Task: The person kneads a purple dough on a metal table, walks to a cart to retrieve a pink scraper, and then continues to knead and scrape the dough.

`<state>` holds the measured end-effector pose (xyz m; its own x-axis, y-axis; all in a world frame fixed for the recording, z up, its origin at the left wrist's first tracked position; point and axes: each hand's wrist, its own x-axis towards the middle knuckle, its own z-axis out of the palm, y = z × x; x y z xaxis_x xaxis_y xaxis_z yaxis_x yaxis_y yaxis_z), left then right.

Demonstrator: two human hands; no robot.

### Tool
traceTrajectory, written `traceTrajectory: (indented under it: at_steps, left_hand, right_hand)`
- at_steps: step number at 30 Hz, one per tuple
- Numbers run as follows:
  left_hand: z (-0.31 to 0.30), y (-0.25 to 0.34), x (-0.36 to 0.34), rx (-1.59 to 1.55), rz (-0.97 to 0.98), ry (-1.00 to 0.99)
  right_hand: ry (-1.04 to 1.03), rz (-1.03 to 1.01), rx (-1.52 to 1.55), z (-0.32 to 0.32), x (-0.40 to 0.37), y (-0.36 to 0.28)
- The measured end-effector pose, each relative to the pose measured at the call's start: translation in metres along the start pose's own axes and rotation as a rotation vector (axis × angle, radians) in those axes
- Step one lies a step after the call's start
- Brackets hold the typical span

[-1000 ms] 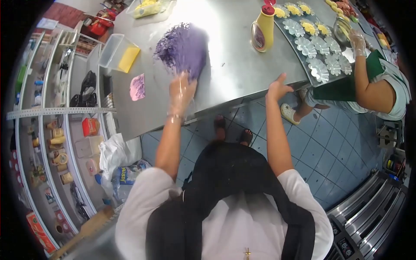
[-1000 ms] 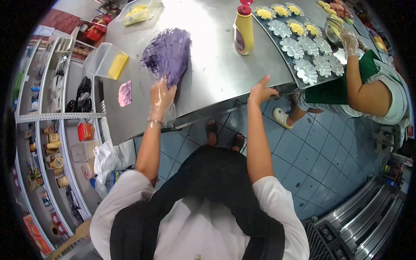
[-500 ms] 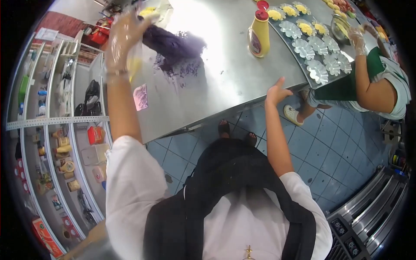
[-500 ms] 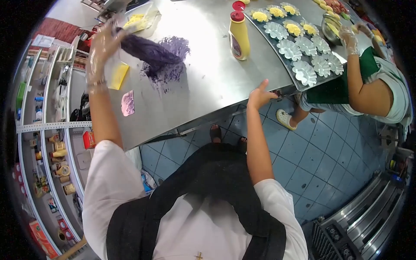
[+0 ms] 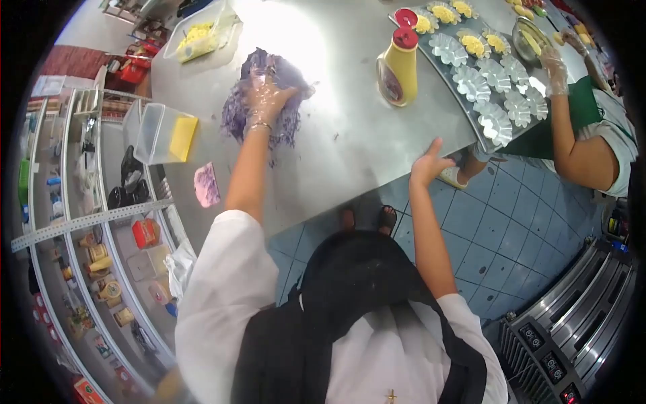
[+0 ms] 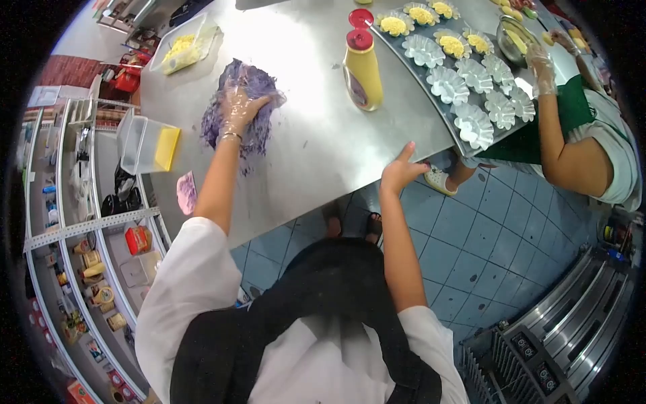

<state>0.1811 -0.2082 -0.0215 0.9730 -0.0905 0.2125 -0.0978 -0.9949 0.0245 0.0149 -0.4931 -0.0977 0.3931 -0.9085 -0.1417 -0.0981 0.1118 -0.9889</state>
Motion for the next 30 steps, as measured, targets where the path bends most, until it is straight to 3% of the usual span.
traceTrajectory:
  at_steps: [4, 7, 8, 10, 12, 18, 21, 22, 23, 24, 25, 27, 28, 29, 30]
  left_hand:
    - [0.014, -0.022, 0.03, -0.14, -0.074, 0.133]
    - [0.001, -0.026, 0.025, -0.13, -0.095, -0.016]
    - [-0.002, -0.022, 0.006, -0.132, -0.107, -0.003]
    - [-0.008, -0.016, -0.047, -0.129, 0.068, 0.13]
    - [-0.01, -0.012, -0.102, -0.201, 0.049, 0.175]
    - [-0.086, 0.012, -0.212, -0.202, -0.049, 0.001]
    - [-0.124, 0.003, -0.238, -0.3, 0.036, 0.115]
    - [-0.148, 0.003, -0.236, -0.222, -0.061, 0.022]
    - [-0.165, -0.005, -0.228, -0.027, 0.006, 0.03]
    - [-0.157, -0.024, -0.217, -0.094, -0.042, 0.136]
    - [-0.192, -0.003, -0.181, -0.373, -0.273, -0.109]
    - [-0.144, -0.076, -0.112, -0.698, 0.113, -0.003]
    - [-0.141, -0.082, -0.064, -0.67, 0.182, -0.065]
    - [-0.138, -0.087, -0.027, -0.627, 0.223, -0.119]
    - [-0.13, -0.087, 0.009, -0.393, 0.345, -0.099]
  right_hand:
    - [0.042, -0.008, -0.113, 0.002, 0.004, 0.007]
    - [0.025, 0.027, -0.108, 0.0, 0.003, 0.012]
    - [0.007, 0.044, -0.109, 0.0, 0.005, 0.01]
    - [-0.024, 0.064, -0.081, -0.004, 0.006, 0.005]
    - [-0.059, 0.115, -0.047, -0.004, 0.003, 0.001]
    - [-0.05, 0.11, -0.157, 0.0, 0.0, -0.001]
    - [-0.1, 0.181, -0.058, -0.007, 0.0, -0.007]
    - [-0.122, 0.205, 0.005, -0.01, -0.003, -0.011]
    - [-0.014, 0.12, -0.093, 0.003, 0.009, 0.026]
    - [-0.033, 0.163, -0.019, 0.003, 0.007, 0.031]
    - [-0.028, 0.175, -0.088, 0.002, 0.008, 0.03]
    - [0.055, 0.068, -0.222, 0.009, 0.009, 0.042]
    - [0.012, 0.164, -0.125, -0.001, -0.001, 0.005]
    - [0.041, 0.148, -0.133, 0.006, 0.003, 0.01]
    - [0.048, 0.142, -0.151, 0.006, 0.001, 0.017]
